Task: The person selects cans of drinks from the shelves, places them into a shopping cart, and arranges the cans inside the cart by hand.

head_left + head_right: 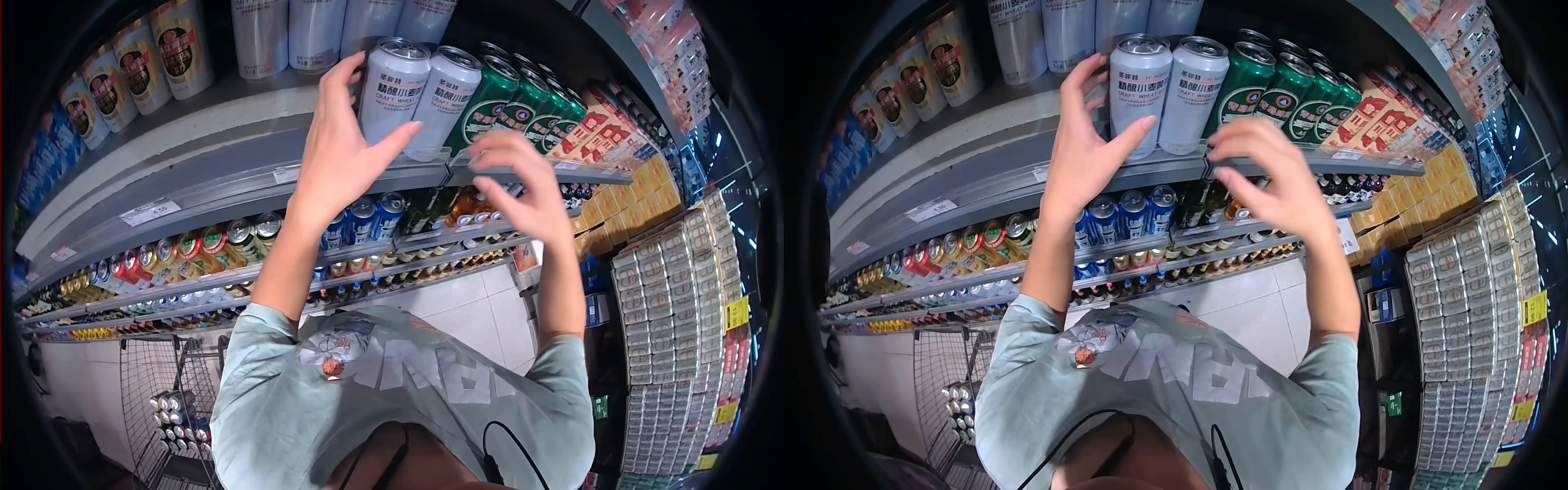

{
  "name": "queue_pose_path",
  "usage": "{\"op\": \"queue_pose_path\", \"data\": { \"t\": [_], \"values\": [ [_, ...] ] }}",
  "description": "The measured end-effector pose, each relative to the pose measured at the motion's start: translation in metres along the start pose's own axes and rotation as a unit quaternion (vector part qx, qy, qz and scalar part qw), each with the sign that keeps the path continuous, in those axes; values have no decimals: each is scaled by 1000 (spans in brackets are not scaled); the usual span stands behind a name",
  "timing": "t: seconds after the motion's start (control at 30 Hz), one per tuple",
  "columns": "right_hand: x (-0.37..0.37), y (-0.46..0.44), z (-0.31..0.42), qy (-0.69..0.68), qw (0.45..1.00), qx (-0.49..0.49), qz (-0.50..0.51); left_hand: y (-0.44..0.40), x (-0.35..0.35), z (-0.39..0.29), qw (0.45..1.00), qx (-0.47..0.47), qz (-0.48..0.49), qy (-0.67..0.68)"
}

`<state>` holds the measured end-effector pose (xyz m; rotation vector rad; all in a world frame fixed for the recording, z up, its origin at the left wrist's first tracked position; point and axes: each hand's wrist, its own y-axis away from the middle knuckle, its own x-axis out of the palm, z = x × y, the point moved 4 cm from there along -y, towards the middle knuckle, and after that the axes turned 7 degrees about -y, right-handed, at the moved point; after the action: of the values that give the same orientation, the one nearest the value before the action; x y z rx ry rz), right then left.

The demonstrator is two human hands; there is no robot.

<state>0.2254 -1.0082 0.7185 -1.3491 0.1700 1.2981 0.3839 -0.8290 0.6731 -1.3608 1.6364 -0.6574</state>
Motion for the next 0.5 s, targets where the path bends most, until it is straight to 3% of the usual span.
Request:
{"op": "queue_pose_path", "data": {
  "t": [0.13, 0.3, 0.47, 0.5],
  "values": [
    [-38, -66, -6, 98, 992, -68, 32, -10, 12, 9, 996, -68, 46, 35],
    [-46, -121, -30, 185, 967, -29, 172, -20, 8, 17, 996, -63, 48, 38],
    [-39, -144, -39, 169, 951, -1, 260, -17, 9, 25, 996, -33, 64, 47],
    [-36, -147, -40, 155, 939, 60, 302, -17, 9, 25, 996, -31, 65, 44]
  ]
}}
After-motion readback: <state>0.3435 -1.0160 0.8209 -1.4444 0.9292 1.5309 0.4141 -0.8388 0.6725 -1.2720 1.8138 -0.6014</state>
